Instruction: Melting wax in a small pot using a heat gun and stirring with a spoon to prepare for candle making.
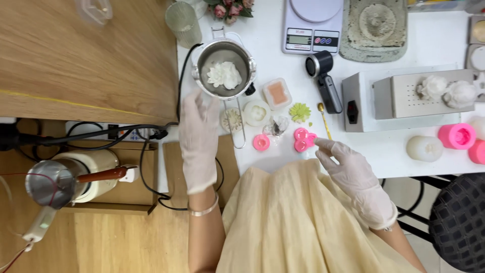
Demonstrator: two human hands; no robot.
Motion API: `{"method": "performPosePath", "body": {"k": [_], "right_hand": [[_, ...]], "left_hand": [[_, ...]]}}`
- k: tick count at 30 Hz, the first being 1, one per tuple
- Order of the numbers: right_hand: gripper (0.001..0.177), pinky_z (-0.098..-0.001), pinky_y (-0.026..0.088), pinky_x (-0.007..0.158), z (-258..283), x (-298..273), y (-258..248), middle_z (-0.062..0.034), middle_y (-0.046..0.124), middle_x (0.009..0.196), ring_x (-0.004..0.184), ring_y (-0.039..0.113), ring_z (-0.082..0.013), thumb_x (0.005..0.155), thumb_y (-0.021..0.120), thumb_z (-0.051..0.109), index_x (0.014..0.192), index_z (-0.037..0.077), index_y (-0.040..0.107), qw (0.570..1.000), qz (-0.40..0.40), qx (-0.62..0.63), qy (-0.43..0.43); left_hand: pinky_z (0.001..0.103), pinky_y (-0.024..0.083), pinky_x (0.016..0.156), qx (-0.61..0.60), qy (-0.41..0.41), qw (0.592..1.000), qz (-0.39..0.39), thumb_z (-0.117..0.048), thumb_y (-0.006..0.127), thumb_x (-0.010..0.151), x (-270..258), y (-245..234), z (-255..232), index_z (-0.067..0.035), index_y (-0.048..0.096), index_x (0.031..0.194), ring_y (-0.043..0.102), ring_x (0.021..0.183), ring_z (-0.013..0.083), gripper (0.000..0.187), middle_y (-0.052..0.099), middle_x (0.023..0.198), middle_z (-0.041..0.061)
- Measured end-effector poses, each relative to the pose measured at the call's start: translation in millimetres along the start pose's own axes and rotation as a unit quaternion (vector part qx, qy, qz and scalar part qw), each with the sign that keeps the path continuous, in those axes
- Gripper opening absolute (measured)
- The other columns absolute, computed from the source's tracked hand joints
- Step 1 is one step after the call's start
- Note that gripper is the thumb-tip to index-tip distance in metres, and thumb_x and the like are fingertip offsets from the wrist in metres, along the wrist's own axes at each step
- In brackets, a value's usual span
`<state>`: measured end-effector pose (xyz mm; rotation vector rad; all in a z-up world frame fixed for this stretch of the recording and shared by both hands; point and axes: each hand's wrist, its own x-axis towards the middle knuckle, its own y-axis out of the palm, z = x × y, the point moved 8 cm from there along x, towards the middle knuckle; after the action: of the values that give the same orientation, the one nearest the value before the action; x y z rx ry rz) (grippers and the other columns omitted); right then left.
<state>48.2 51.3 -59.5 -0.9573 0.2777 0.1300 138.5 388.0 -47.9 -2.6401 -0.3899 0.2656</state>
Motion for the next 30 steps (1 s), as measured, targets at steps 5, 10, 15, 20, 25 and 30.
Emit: {"method": "performPosePath", "body": {"k": [5, 10, 15, 20, 25, 30], "right_hand": [[0.031, -0.0365, 0.054, 0.081, -30, 27, -22, -0.0149, 0.075, 0.102, 0.093, 0.073, -0.0284, 0.093, 0.069, 0.024, 0.121, 0.010, 0.072, 0.992, -0.038, 0.044, 0.110], [0.030, -0.0424, 0.053, 0.078, -61, 27, -30, -0.0193, 0.074, 0.097, 0.086, 0.070, -0.0341, 0.097, 0.065, 0.029, 0.114, 0.007, 0.074, 0.979, -0.018, -0.027, 0.201], [0.040, -0.0454, 0.053, 0.081, -145, 52, 47, -0.0192, 0.074, 0.098, 0.091, 0.070, -0.0358, 0.090, 0.072, 0.034, 0.119, 0.007, 0.069, 0.979, 0.022, -0.054, 0.194], [0.036, -0.0491, 0.052, 0.081, -182, 57, 79, -0.0183, 0.072, 0.103, 0.095, 0.068, -0.0390, 0.087, 0.073, 0.030, 0.112, 0.005, 0.066, 0.983, -0.062, -0.100, 0.142], [0.030, -0.0505, 0.053, 0.081, -191, 62, 94, -0.0218, 0.071, 0.098, 0.090, 0.069, -0.0414, 0.089, 0.069, 0.025, 0.110, 0.004, 0.065, 0.978, -0.067, -0.126, 0.149], [0.039, -0.0475, 0.058, 0.071, -172, 64, 97, -0.0213, 0.072, 0.089, 0.082, 0.072, -0.0378, 0.089, 0.068, 0.036, 0.103, -0.001, 0.065, 0.958, -0.037, -0.263, 0.106]], "left_hand": [[0.037, 0.052, 0.091, -0.114, -0.079, 0.989, 0.052, -0.029, 0.070, 0.095, -41, 44, 67, -0.003, 0.036, 0.147, 0.061, 0.110, 0.0238, 0.068, 0.053, 0.135, 0.020], [0.032, 0.051, 0.084, -0.249, -0.158, 0.950, 0.106, -0.024, 0.070, 0.094, -44, 78, 94, -0.002, 0.029, 0.150, 0.060, 0.099, 0.0186, 0.073, 0.059, 0.124, 0.017], [0.027, 0.052, 0.070, -0.290, -0.211, 0.919, 0.163, -0.023, 0.066, 0.094, -35, 92, 93, 0.001, 0.038, 0.145, 0.063, 0.085, 0.0125, 0.063, 0.067, 0.112, 0.009], [0.030, 0.050, 0.075, -0.233, -0.180, 0.942, 0.162, -0.025, 0.068, 0.095, -36, 84, 90, -0.001, 0.037, 0.149, 0.060, 0.096, 0.0153, 0.067, 0.065, 0.120, 0.013], [0.033, 0.052, 0.087, -0.154, -0.164, 0.965, 0.134, -0.029, 0.068, 0.093, -49, 62, 49, -0.009, 0.028, 0.154, 0.061, 0.112, 0.0195, 0.075, 0.056, 0.134, 0.015], [0.038, 0.048, 0.099, -0.057, -0.058, 0.995, 0.065, -0.024, 0.070, 0.095, -58, 41, 30, -0.003, 0.032, 0.152, 0.054, 0.124, 0.0264, 0.072, 0.047, 0.144, 0.018]]}}
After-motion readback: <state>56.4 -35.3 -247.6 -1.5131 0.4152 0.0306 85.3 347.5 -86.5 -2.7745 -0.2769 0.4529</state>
